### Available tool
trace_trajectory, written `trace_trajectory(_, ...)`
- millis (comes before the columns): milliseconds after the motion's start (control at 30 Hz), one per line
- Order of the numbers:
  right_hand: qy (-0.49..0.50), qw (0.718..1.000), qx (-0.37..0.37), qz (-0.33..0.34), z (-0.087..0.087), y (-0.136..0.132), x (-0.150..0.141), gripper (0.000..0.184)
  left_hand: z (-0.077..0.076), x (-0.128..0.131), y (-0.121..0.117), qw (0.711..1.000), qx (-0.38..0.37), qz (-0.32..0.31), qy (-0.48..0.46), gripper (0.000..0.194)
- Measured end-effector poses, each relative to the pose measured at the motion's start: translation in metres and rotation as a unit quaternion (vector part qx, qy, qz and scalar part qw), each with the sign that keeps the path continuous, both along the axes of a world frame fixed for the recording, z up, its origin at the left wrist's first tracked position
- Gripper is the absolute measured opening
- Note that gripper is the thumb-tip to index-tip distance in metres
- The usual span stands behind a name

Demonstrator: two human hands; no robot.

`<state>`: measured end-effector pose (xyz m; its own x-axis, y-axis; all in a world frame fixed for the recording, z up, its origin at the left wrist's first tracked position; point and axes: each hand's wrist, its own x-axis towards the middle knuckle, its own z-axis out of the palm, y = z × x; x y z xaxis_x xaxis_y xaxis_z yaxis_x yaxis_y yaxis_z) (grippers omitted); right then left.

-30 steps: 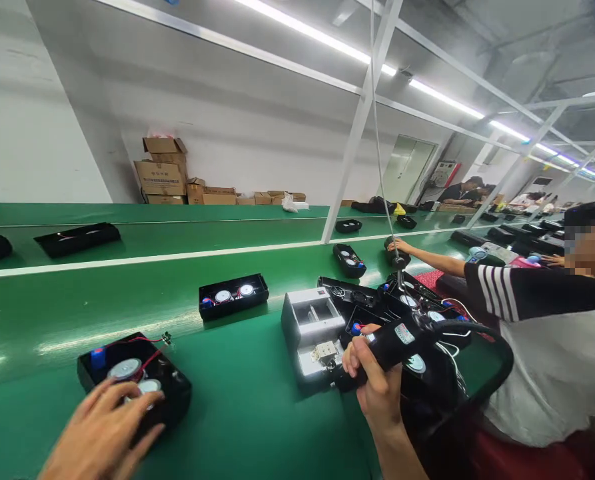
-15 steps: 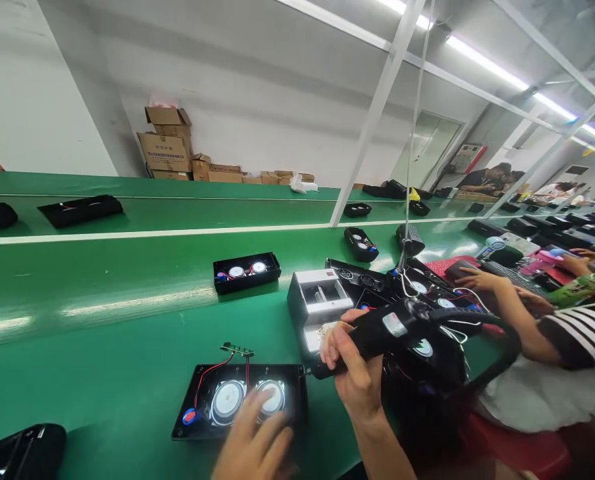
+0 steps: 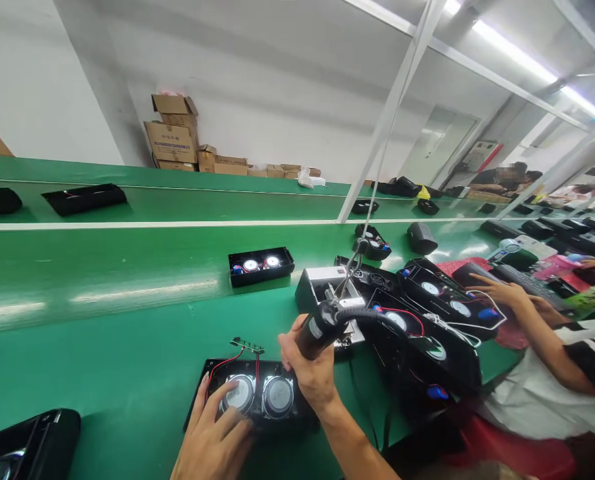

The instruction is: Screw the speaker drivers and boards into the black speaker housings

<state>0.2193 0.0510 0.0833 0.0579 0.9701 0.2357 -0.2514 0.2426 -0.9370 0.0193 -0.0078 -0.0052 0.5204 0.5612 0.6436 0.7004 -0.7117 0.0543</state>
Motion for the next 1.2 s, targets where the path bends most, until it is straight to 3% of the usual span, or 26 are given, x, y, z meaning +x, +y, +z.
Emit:
trace_trajectory(100,-0.011,1.0,-0.009,-0.009,0.003,-0.002,0.003,0.033,0.001,0.002,-0.003,0.999,-0.013,0.02,-0.033,0.016)
trace_trajectory(300,-0.032,0.999,-0.024,-0.006,0.001,0.001,-0.004,0.034,-0.002,-0.006,0.0,1.0,-0.001,-0.002,0.015,0.016)
trace_trajectory(400,-0.018,1.0,-0.016,-0.01,0.009,-0.007,0.004,0.032,-0.001,-0.01,0.002,1.0,0.0,-0.006,0.015,0.013)
trace_trajectory(467,0.014,0.999,0.009,-0.029,0.02,-0.018,0.02,0.03,0.0,-0.011,0.003,1.0,0.008,-0.006,0.012,0.012)
trace_trajectory(567,0.032,0.992,0.033,-0.114,0.034,-0.029,0.057,0.031,0.0,0.0,0.0,1.0,0.02,0.022,-0.006,0.012)
trace_trajectory(667,-0.035,0.977,-0.005,-0.208,0.03,-0.025,0.098,0.036,-0.004,0.024,-0.007,0.996,0.002,0.076,-0.054,0.01)
trace_trajectory(800,-0.219,0.933,-0.078,-0.276,0.002,-0.019,0.124,0.056,-0.006,0.039,-0.011,0.985,-0.026,0.11,-0.13,0.006)
trace_trajectory(867,-0.303,0.885,-0.031,-0.351,-0.011,-0.028,0.116,0.067,-0.006,0.026,-0.01,0.988,0.002,0.095,-0.121,0.01)
trace_trajectory(933,-0.355,0.846,0.079,-0.39,-0.019,-0.04,0.094,0.053,-0.005,0.005,-0.008,0.991,0.031,0.091,-0.096,0.02)
trace_trajectory(1000,-0.39,0.845,0.183,-0.317,-0.02,-0.044,0.062,0.022,-0.007,-0.015,-0.008,0.993,0.034,0.089,-0.076,0.023)
trace_trajectory(1067,-0.42,0.867,0.206,-0.173,-0.012,-0.03,0.028,0.024,-0.01,-0.029,-0.007,0.994,0.011,0.09,-0.069,0.026)
trace_trajectory(1133,-0.484,0.869,0.096,-0.042,0.0,0.002,-0.001,0.034,-0.015,-0.034,-0.006,0.995,-0.01,0.078,-0.058,0.028)
trace_trajectory(1167,-0.524,0.851,0.015,0.027,0.006,0.02,-0.011,0.037,-0.018,-0.034,-0.005,0.996,-0.016,0.07,-0.052,0.028)
trace_trajectory(1200,-0.534,0.842,-0.016,0.071,0.012,0.039,-0.019,0.036,-0.02,-0.033,-0.004,0.997,-0.02,0.064,-0.049,0.028)
